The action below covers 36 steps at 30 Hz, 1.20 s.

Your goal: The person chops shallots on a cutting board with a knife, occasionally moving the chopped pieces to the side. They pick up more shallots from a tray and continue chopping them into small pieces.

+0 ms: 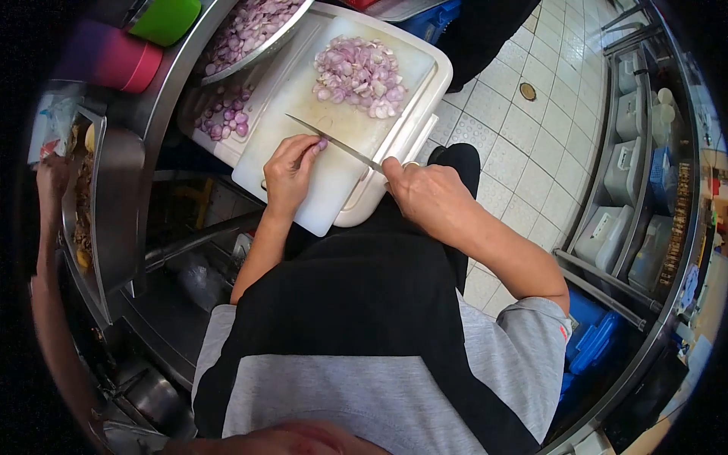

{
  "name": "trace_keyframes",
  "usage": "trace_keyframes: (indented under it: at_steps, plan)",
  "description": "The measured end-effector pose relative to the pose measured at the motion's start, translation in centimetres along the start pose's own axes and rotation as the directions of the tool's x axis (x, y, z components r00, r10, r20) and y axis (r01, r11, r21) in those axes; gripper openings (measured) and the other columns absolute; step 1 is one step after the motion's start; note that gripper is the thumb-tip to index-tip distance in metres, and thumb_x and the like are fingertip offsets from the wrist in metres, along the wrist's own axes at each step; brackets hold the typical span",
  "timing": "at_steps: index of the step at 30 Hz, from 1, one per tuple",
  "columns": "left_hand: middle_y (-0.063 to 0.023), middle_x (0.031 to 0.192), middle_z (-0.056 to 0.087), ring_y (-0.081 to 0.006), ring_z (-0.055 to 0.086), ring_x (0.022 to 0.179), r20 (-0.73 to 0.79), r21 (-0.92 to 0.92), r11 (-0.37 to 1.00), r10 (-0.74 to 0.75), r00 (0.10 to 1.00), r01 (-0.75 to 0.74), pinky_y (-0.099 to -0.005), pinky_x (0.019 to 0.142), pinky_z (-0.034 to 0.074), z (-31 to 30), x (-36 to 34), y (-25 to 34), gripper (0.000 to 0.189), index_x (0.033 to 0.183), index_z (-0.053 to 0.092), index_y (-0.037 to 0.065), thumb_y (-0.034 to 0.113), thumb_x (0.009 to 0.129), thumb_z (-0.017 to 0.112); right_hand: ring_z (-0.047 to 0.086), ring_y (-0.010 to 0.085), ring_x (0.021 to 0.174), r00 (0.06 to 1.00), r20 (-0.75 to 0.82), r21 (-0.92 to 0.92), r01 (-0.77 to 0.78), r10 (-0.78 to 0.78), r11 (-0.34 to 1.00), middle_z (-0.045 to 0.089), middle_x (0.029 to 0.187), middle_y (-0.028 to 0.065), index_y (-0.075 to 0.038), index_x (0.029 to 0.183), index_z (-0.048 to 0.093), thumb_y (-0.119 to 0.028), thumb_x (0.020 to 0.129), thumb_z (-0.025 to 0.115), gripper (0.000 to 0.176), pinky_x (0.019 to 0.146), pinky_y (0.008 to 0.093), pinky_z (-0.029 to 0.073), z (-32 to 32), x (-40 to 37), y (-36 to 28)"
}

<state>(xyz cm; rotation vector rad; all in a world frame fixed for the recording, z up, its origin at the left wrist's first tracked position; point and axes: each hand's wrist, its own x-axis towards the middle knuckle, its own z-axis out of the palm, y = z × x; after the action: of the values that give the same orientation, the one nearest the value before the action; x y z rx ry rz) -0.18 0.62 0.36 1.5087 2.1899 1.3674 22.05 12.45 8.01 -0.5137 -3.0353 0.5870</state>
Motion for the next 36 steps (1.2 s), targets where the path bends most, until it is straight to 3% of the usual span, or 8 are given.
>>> trace_keyframes:
  at_steps: [5, 7, 13, 15, 19, 28, 31, 36]
  plan:
    - [-0.0125, 0.096, 0.070, -0.0216, 0.069, 0.086, -0.010, -0.010, 1.000, -0.018, 1.000, 0.018, -0.0302, 0.077, 0.054, -0.1, 0.1, 0.3, 0.013, 0.098, 0.072, 0.000, 0.000, 0.085, 0.070, 0.066, 0.0371, 0.064, 0.999, -0.048, 0.054, 0.002, 0.001, 0.999, 0.062, 0.066, 0.0181, 0.002, 0.098, 0.046, -0.011, 0.092, 0.054, 0.016, 0.053, 0.0467, 0.051, 3.8, 3.4, 0.5]
    - [-0.0125, 0.095, 0.070, -0.0266, 0.069, 0.085, -0.031, -0.037, 0.999, -0.016, 0.999, 0.015, -0.0338, 0.074, 0.055, 0.0, 0.1, 0.4, 0.012, 0.096, 0.072, 0.002, 0.004, 0.084, 0.070, 0.066, 0.0380, 0.065, 0.997, -0.073, 0.126, 0.034, -0.025, 0.991, 0.063, 0.069, 0.0187, 0.001, 0.097, 0.046, -0.011, 0.091, 0.054, 0.016, 0.054, 0.0477, 0.051, 4.0, 5.0, 0.6]
    - [-0.0120, 0.095, 0.070, -0.0261, 0.069, 0.084, -0.038, -0.016, 1.000, 0.009, 0.999, -0.010, -0.0336, 0.073, 0.055, 0.2, 0.0, -0.1, 0.012, 0.096, 0.072, 0.002, 0.003, 0.084, 0.070, 0.066, 0.0381, 0.065, 0.999, 0.044, 0.050, -0.028, 0.026, 0.998, 0.063, 0.067, 0.0184, 0.001, 0.095, 0.045, -0.012, 0.092, 0.054, 0.016, 0.056, 0.0472, 0.052, -0.5, 1.3, -0.6]
    - [-0.0135, 0.096, 0.070, -0.0225, 0.069, 0.084, -0.010, -0.023, 1.000, -0.019, 1.000, 0.019, -0.0302, 0.075, 0.056, 0.0, 0.0, 0.2, 0.014, 0.098, 0.071, -0.001, -0.002, 0.084, 0.069, 0.066, 0.0380, 0.066, 0.999, 0.036, 0.058, -0.039, 0.037, 0.998, 0.063, 0.067, 0.0183, 0.000, 0.095, 0.045, -0.012, 0.092, 0.054, 0.016, 0.055, 0.0471, 0.052, 0.0, 1.1, -0.8]
    - [-0.0113, 0.095, 0.070, -0.0258, 0.069, 0.082, -0.032, -0.013, 1.000, 0.006, 0.999, -0.007, -0.0327, 0.071, 0.056, 0.1, 0.1, 0.0, 0.013, 0.097, 0.071, 0.003, 0.002, 0.084, 0.069, 0.066, 0.0379, 0.066, 1.000, -0.007, 0.094, -0.023, 0.024, 0.995, 0.063, 0.067, 0.0182, 0.000, 0.095, 0.046, -0.013, 0.092, 0.055, 0.016, 0.054, 0.0468, 0.051, 3.6, 3.5, 0.2]
    - [-0.0112, 0.096, 0.070, -0.0248, 0.069, 0.080, -0.050, -0.032, 0.999, 0.003, 0.999, -0.005, -0.0319, 0.068, 0.056, 0.3, -0.1, 0.0, 0.014, 0.097, 0.070, 0.003, 0.001, 0.083, 0.069, 0.066, 0.0386, 0.066, 0.996, 0.062, 0.055, -0.068, 0.065, 0.996, 0.063, 0.068, 0.0190, 0.001, 0.096, 0.045, -0.013, 0.092, 0.055, 0.018, 0.055, 0.0486, 0.051, -0.5, 0.6, -0.8]
    - [-0.0112, 0.096, 0.070, -0.0253, 0.070, 0.081, -0.044, -0.031, 0.999, -0.010, 0.999, 0.009, -0.0327, 0.071, 0.056, 0.4, -0.1, -0.2, 0.015, 0.097, 0.070, 0.003, 0.000, 0.083, 0.069, 0.066, 0.0391, 0.066, 1.000, -0.024, 0.130, -0.008, 0.012, 0.992, 0.064, 0.068, 0.0192, 0.001, 0.097, 0.044, -0.014, 0.093, 0.056, 0.019, 0.055, 0.0484, 0.051, 2.0, 1.8, -0.3]
    - [-0.0116, 0.096, 0.070, -0.0262, 0.070, 0.082, -0.046, -0.048, 0.999, -0.022, 0.999, 0.020, -0.0331, 0.072, 0.056, 0.3, -0.3, -0.1, 0.015, 0.097, 0.070, 0.003, 0.000, 0.083, 0.069, 0.066, 0.0395, 0.067, 1.000, -0.008, 0.150, -0.023, 0.024, 0.988, 0.064, 0.069, 0.0200, 0.001, 0.097, 0.044, -0.018, 0.093, 0.057, 0.023, 0.056, 0.0485, 0.051, 3.1, 4.8, -0.1]
